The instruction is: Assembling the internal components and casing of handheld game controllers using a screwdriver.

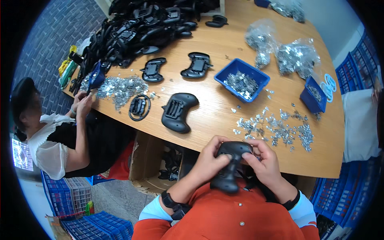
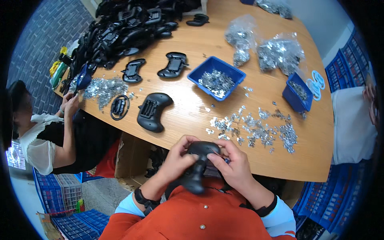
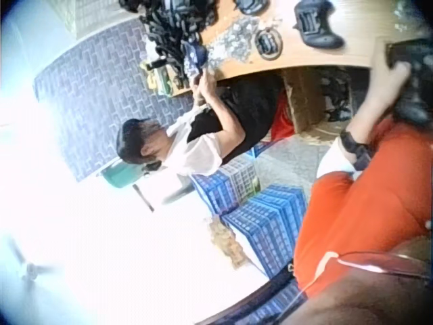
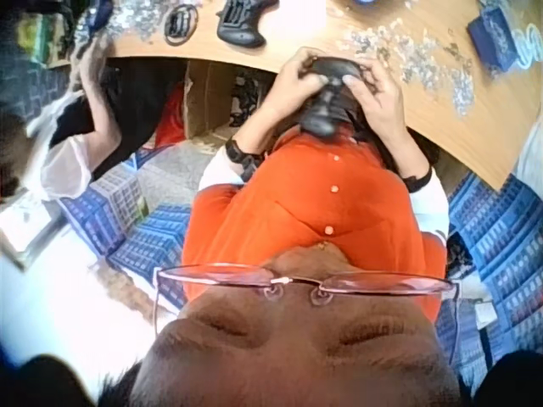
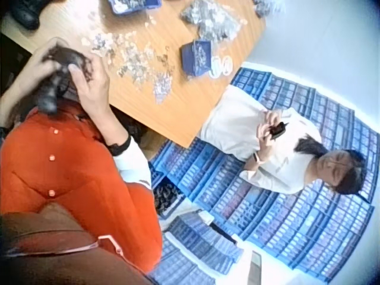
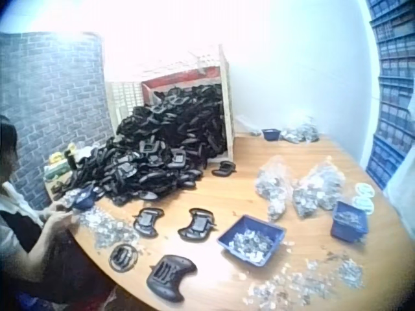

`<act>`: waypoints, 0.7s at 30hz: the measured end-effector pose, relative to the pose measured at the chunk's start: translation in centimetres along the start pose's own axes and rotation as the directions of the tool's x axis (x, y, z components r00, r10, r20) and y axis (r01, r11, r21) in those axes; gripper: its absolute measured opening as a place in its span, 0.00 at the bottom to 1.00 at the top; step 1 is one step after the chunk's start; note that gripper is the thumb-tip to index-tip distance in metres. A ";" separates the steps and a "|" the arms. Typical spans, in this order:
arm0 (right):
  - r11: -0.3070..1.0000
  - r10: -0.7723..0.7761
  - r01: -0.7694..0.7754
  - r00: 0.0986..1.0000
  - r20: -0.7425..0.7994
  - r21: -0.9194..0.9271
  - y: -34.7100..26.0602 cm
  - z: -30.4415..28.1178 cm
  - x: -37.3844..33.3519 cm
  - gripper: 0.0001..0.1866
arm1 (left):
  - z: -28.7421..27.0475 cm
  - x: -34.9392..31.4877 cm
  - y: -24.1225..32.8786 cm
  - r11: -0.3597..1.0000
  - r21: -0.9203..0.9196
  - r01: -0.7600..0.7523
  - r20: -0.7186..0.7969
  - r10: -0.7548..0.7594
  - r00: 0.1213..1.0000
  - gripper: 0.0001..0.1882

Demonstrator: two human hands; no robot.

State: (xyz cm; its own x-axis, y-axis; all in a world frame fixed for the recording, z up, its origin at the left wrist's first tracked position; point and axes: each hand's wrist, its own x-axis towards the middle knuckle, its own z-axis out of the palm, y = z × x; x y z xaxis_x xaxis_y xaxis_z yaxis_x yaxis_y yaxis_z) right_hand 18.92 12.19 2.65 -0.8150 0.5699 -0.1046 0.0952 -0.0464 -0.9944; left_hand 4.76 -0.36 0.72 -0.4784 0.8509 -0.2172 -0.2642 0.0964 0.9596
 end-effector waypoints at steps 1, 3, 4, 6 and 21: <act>1.000 0.016 -0.016 1.000 -0.015 -0.004 -0.2 -0.3 -0.1 0.18 | -0.2 0.2 0.1 0.959 -0.260 0.111 0.085 -0.092 0.992 0.24; 0.948 -0.164 0.166 0.986 0.032 -0.273 -0.8 -0.6 0.2 0.21 | -1.2 -0.2 -0.2 0.777 -0.539 0.325 0.314 -0.173 0.934 0.24; 0.950 -0.153 0.151 0.988 0.015 -0.274 -0.9 -0.4 0.6 0.21 | -1.8 0.1 -1.0 0.589 -0.682 0.434 0.469 -0.104 0.877 0.23; 0.804 -0.433 0.411 0.900 0.051 -0.429 -0.9 0.0 1.3 0.23 | -1.2 0.1 -1.5 0.562 -0.683 0.468 0.464 -0.161 0.871 0.25; 0.736 -0.480 0.458 0.872 0.093 -0.499 -0.3 0.6 1.5 0.25 | -0.2 -0.3 -2.9 0.390 -0.762 0.517 0.494 -0.167 0.853 0.22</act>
State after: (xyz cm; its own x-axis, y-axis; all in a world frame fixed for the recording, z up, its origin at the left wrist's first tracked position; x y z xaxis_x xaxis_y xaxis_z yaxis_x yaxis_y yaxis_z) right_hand 17.34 12.62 2.73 -0.8096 0.4436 0.3844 -0.0177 0.6362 -0.7713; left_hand 5.54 -0.97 -2.07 0.0493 0.9649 -0.2578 -0.9885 0.0841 0.1255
